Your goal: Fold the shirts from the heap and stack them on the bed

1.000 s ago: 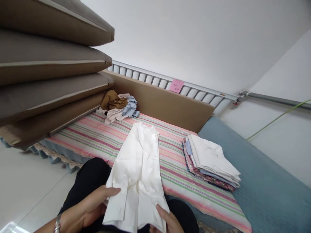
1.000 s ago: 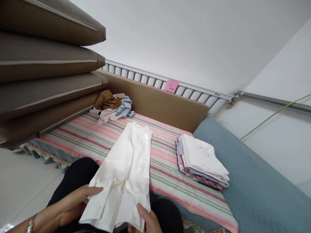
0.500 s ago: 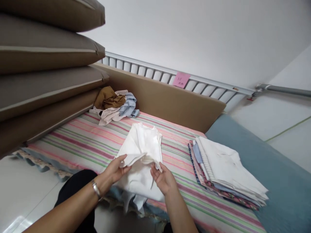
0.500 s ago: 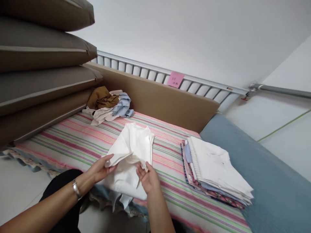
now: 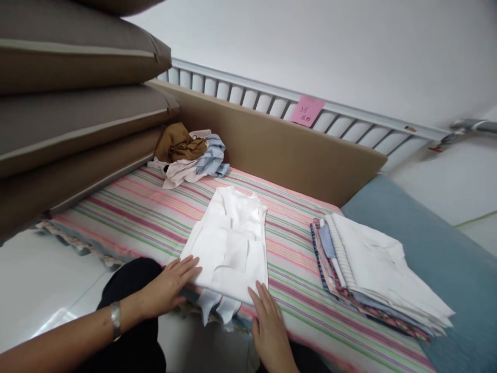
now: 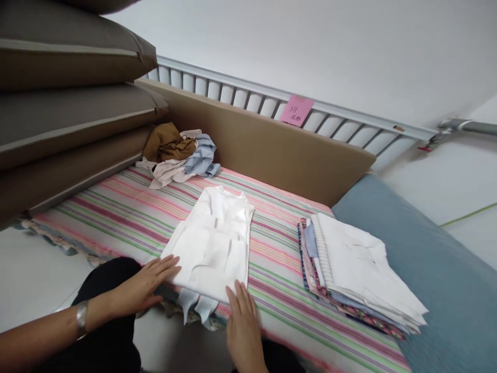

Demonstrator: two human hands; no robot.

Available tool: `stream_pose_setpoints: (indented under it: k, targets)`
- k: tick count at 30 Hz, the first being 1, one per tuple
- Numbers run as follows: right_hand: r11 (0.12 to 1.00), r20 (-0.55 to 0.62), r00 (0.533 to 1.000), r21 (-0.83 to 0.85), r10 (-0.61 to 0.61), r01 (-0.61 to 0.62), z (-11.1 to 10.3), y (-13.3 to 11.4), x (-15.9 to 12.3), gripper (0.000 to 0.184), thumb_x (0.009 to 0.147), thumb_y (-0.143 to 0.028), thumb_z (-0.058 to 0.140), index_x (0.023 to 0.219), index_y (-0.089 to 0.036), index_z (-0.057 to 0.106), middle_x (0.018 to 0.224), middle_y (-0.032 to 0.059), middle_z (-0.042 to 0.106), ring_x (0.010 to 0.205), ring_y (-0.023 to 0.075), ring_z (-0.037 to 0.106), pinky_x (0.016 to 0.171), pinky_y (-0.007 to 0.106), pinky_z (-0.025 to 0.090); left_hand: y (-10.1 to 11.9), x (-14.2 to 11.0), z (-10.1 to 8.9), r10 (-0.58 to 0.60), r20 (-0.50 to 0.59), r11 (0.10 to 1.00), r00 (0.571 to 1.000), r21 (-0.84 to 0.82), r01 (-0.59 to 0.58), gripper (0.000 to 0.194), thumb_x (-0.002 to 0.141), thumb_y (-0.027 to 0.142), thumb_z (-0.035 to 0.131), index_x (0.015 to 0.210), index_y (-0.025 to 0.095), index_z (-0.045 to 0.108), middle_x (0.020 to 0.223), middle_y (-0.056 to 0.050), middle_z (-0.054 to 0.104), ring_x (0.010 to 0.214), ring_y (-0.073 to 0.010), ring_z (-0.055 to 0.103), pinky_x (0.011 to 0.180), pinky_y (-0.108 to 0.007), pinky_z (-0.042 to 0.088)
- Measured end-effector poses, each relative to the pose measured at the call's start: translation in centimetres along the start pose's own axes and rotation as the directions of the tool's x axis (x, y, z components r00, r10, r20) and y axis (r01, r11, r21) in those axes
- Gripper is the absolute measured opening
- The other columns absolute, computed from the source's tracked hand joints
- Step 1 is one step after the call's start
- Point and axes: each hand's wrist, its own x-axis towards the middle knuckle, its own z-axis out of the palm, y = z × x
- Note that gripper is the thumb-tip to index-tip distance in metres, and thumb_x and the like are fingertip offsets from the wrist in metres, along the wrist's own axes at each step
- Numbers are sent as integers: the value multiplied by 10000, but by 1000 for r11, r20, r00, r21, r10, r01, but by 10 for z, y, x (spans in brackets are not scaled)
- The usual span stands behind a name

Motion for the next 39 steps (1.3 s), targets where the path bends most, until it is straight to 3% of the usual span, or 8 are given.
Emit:
stream_pose_setpoints:
  k: [5, 15, 18, 21, 23, 27, 33, 39]
  targets:
    - [990, 5, 1000, -142, 26, -25, 6, -9, 8, 603, 737, -35, 377, 1298, -231, 474, 1426, 71, 399, 1321, 243, 354, 1029, 465, 381, 1, 11, 8, -51, 33, 970, 998, 240, 42, 735, 686, 1, 416, 1383, 228, 354, 1497, -54, 292, 1381, -222, 219, 1098, -453, 224]
    - [987, -69, 998, -159, 13, -24, 12, -1, 8, 443, 832, -144, 389, 1251, -214, 514, 1348, 60, 501, 1253, 207, 436, 1005, 418, 385, 8, 10, 19, -20, -84, 914, 996, 401, 52, 748, 709, 24, 453, 1416, 218, 303, 1502, -98, 269, 1378, -283, 210, 1079, -513, 191]
    - [983, -76, 996, -172, 43, -55, 16, 2, 11, 458, 816, -128, 394, 1247, -218, 521, 1341, 54, 509, 1231, 211, 454, 993, 414, 387, 22, 10, 21, 124, -110, 897, 986, 437, -64, 795, 744, 45, 476, 1449, 280, 194, 1534, -69, 178, 1401, -293, 118, 1092, -553, 108]
    - [980, -93, 994, -185, 52, -69, 21, 4, 13, 472, 800, -115, 401, 1241, -227, 528, 1332, 51, 518, 1202, 222, 477, 973, 422, 400, 32, 18, 29, 304, 18, 867, 952, 409, -285, 789, 766, 35, 458, 1449, 305, 170, 1529, -39, 205, 1407, -265, 100, 1101, -558, 75]
    - [980, -110, 993, -193, 34, -54, 22, 4, 13, 471, 799, -106, 397, 1234, -227, 534, 1319, 55, 530, 1184, 225, 493, 954, 422, 415, 33, 25, 34, 279, 65, 887, 958, 366, -283, 809, 731, 42, 487, 1447, 264, 185, 1512, -65, 251, 1397, -288, 138, 1090, -586, 90]
    - [972, -154, 987, -235, -40, 3, 15, -2, 9, 474, 810, -99, 409, 1257, -220, 510, 1326, 84, 520, 1217, 238, 470, 980, 448, 394, 26, 37, 34, 130, 48, 946, 990, 294, -139, 857, 649, 58, 516, 1439, 212, 220, 1513, -93, 240, 1384, -324, 166, 1075, -578, 175]
    - [937, -25, 969, -262, -245, 230, 9, -33, 7, 689, 773, -28, 474, 1385, -316, 339, 1503, 78, 256, 1384, 281, 197, 1078, 561, 224, 23, 40, 23, 162, 62, 953, 985, 249, -173, 804, 667, 83, 519, 1415, 256, 281, 1486, -133, 283, 1370, -330, 217, 1047, -563, 236]
    - [923, -29, 932, -152, -361, 353, 32, -56, 33, 596, 798, -55, 511, 1316, -340, 436, 1482, 90, 304, 1374, 262, 234, 1063, 566, 256, 17, 43, 28, 167, 65, 953, 984, 246, -178, 852, 644, 138, 595, 1421, 247, 262, 1492, -151, 258, 1372, -333, 208, 1061, -543, 217]
